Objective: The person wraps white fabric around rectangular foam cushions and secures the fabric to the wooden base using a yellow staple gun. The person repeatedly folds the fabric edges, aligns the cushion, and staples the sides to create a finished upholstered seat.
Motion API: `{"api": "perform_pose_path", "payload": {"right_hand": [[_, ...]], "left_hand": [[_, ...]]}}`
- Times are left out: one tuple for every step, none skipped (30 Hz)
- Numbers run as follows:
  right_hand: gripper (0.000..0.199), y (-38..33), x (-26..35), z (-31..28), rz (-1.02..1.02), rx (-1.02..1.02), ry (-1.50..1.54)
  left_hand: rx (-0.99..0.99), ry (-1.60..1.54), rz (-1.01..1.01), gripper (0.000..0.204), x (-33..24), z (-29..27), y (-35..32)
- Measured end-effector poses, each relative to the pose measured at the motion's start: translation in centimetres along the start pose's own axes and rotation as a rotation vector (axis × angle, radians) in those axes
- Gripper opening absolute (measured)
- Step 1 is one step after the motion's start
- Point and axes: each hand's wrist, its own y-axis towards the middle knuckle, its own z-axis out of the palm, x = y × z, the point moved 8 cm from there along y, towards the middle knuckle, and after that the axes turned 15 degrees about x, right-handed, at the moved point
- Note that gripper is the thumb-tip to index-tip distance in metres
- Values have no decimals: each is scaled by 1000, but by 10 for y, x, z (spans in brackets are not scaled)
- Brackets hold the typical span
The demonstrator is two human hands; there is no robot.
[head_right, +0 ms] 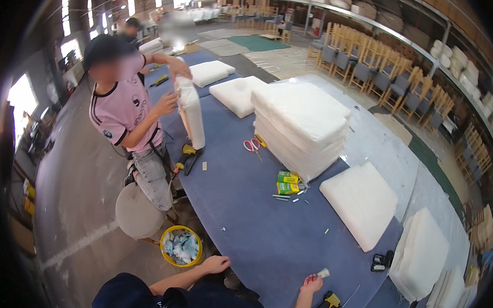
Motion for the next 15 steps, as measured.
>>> {"api": "perform_pose_path", "payload": {"right_hand": [[23, -9, 4, -19, -32, -185, 160], [23, -12, 2, -19, 6, -115, 23], [22, -12, -4, -18, 46, -35, -120], [22, -13, 0, -29, 61, 18, -261], [21, -12, -31, 4, 37, 145, -391], [20, -12, -39, 9, -42, 212, -519], [19, -16, -34, 12, -135, 264, -633], [19, -21, -30, 12, -132, 201, -681], [18, -26, -24, 16, -127, 134, -732], [18, -28, -19, 16, -123, 63, -780], [18, -27, -18, 20, -112, 23, -826], [19, -23, -16, 21, -103, -11, -874], [19, -19, -14, 21, -91, -48, -922], [18, -17, -16, 33, -106, 15, -1021], [18, -16, -19, 43, -120, 78, -1118]], "left_hand": [[88, 72, -127, 48, 16, -2, -8], [179, 159, -149, 65, 37, 2, -19], [548, 205, -301, 84, 67, 19, -27], [668, 147, -433, 97, 74, 31, -40], [832, -85, -733, 93, 150, 71, -82], [837, -208, -677, 89, 165, 85, -93], [845, -306, -611, 85, 167, 90, -96], [847, -403, -553, 81, 164, 91, -97], [762, -246, -374, 76, 148, 83, -94], [675, -88, -191, 71, 127, 73, -101], [577, 68, -9, 67, 106, 59, -106], [626, 34, -86, 63, 107, 60, -110], [675, -1, -164, 59, 109, 60, -115], [717, -46, -250, 56, 117, 62, -123], [718, 11, -231, 49, 108, 56, -118]]}}
